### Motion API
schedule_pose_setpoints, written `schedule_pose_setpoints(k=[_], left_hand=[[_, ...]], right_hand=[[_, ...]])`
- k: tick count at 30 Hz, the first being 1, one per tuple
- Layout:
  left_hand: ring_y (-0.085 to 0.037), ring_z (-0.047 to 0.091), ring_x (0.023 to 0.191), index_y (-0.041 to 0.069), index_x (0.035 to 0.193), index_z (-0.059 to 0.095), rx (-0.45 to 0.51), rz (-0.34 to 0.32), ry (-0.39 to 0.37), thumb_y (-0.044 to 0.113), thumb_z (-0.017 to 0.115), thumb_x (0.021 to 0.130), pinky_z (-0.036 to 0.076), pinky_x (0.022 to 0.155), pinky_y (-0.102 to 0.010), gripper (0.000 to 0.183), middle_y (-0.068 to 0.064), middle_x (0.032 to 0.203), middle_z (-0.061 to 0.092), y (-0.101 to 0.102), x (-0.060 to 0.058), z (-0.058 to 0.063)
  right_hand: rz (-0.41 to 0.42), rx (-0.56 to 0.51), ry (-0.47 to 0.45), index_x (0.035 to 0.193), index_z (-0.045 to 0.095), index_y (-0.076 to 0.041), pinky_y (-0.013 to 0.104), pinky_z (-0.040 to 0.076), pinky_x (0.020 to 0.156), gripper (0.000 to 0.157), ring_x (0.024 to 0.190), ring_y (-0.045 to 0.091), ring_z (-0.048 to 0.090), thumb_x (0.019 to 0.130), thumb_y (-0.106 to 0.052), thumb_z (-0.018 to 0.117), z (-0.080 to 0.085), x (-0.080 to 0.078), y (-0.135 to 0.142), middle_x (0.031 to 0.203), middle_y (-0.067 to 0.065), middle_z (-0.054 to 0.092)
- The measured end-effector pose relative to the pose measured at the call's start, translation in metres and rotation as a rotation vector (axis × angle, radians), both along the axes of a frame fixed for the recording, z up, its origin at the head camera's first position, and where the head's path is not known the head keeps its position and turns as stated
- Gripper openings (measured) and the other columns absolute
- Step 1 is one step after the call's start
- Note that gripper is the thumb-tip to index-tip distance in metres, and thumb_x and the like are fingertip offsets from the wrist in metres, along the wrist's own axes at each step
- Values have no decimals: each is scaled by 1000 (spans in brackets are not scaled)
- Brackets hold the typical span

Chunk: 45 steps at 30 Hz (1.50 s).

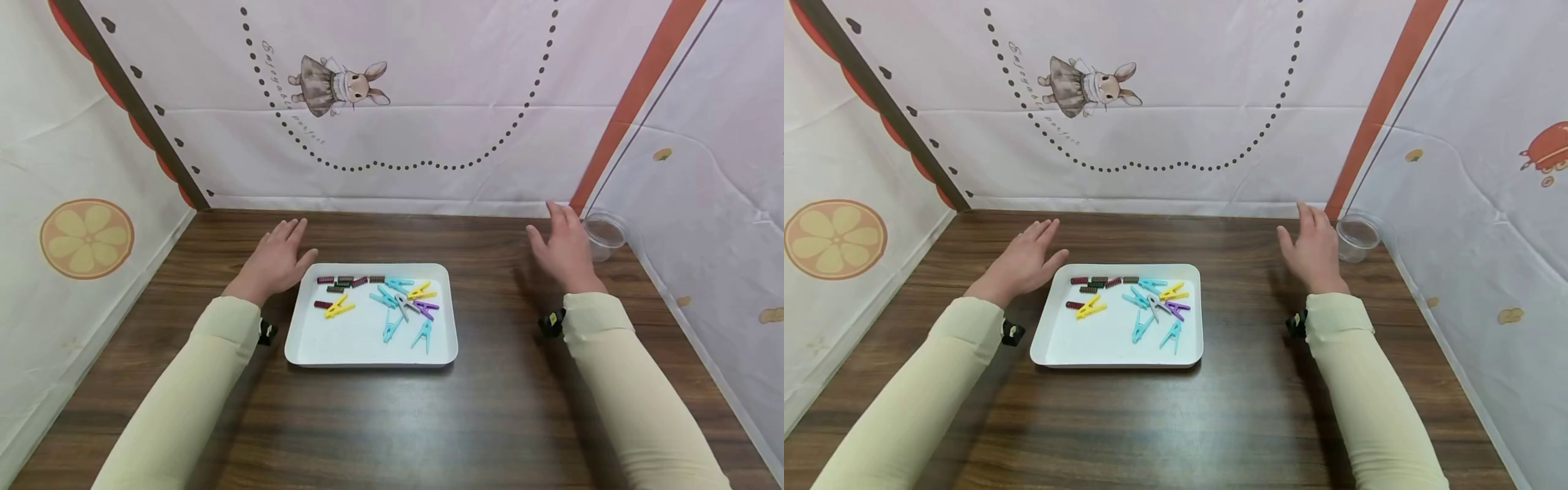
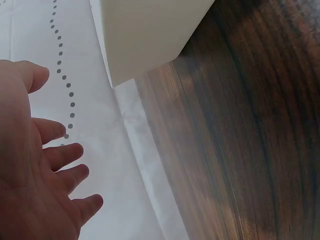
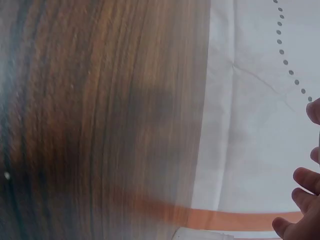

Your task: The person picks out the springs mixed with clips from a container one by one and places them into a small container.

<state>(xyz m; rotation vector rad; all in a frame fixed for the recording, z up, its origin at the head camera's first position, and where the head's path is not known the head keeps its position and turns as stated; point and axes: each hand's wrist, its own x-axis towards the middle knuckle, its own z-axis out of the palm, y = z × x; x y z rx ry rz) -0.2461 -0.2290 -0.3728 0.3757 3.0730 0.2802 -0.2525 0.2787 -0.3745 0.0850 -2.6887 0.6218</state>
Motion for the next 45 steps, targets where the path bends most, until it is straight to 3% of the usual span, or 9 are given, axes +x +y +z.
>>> schedule_pose_setpoints(k=[17, 29, 45], left_hand=[[-43, 11, 148, 3, 155, 9, 39, 12, -22, 49, 33, 101, 16, 118, -57, 75, -25, 159, 14, 4, 22, -8], [-41, 11, 148, 4, 155, 9, 78, -15, -42, 47, 34, 102, 18, 117, -58, 73, -22, 160, 13, 5, 37, -10], [-39, 13, 148, 4, 155, 11, 128, -8, -49, 43, 41, 101, 20, 117, -58, 73, -20, 161, 14, 7, 56, -22]], right_hand=[[-57, -48, 12, 150, 28, -3, 65, 23, 108, 64, 134, 47, 33, 99, -35, 48, 0, -5, 22, 145, 27, 35], [-115, -102, -49, 154, 22, -8, 67, 21, 109, 65, 139, 50, 25, 100, -39, 41, -6, -8, 40, 154, 27, 24], [-195, -174, -93, 155, 16, -11, 66, 22, 111, 69, 143, 47, 20, 99, -45, 38, -4, -10, 62, 159, 23, 14]])
